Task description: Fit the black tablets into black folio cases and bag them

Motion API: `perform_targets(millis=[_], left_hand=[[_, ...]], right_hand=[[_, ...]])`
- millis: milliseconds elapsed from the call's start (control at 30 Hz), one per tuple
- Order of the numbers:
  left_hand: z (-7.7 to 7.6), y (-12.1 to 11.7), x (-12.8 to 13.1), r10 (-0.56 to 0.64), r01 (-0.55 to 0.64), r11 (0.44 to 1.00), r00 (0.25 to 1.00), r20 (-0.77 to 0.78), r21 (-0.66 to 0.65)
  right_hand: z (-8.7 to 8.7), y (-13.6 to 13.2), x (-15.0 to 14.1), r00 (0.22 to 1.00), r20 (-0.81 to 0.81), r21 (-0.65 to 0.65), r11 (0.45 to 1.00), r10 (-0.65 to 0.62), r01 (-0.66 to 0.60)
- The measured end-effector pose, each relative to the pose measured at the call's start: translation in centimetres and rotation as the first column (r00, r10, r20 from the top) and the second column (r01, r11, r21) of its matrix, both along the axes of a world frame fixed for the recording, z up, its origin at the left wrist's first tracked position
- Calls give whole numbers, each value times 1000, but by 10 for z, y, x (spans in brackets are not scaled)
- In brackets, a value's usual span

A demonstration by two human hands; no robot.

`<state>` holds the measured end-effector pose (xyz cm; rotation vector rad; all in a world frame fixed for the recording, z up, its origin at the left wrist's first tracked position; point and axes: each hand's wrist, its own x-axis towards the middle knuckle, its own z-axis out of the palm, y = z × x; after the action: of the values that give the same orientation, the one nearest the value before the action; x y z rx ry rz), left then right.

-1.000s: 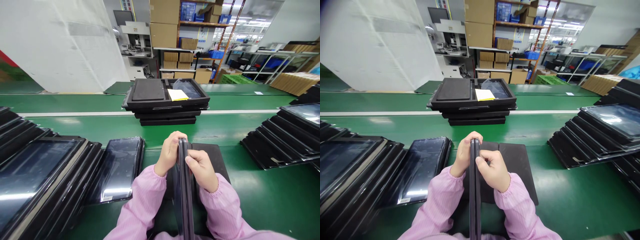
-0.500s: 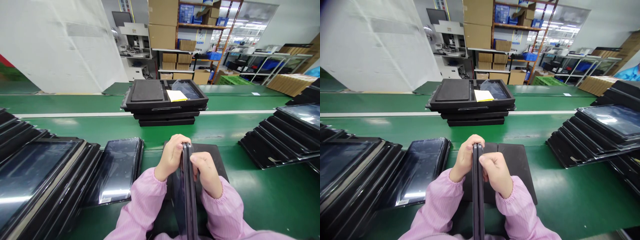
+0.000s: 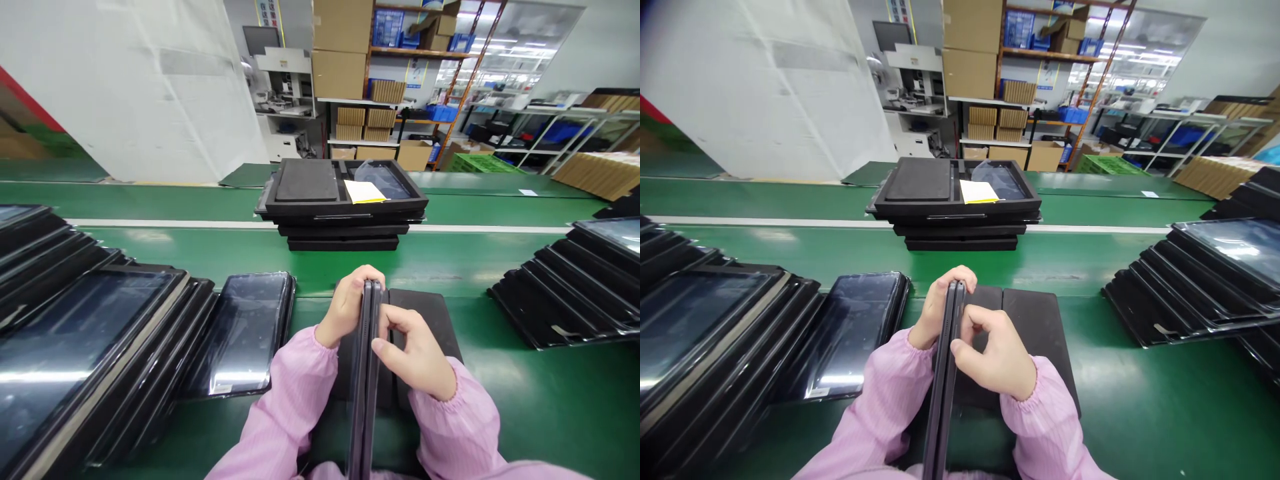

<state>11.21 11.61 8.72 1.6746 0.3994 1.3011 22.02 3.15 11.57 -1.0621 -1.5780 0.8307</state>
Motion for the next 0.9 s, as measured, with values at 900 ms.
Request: perform_targets(millis=[900], left_hand=[[-6,3,1,349,-348,937,936,49,-25]], right_hand=[[8,-21,1,814,461,47,926,-353,375]])
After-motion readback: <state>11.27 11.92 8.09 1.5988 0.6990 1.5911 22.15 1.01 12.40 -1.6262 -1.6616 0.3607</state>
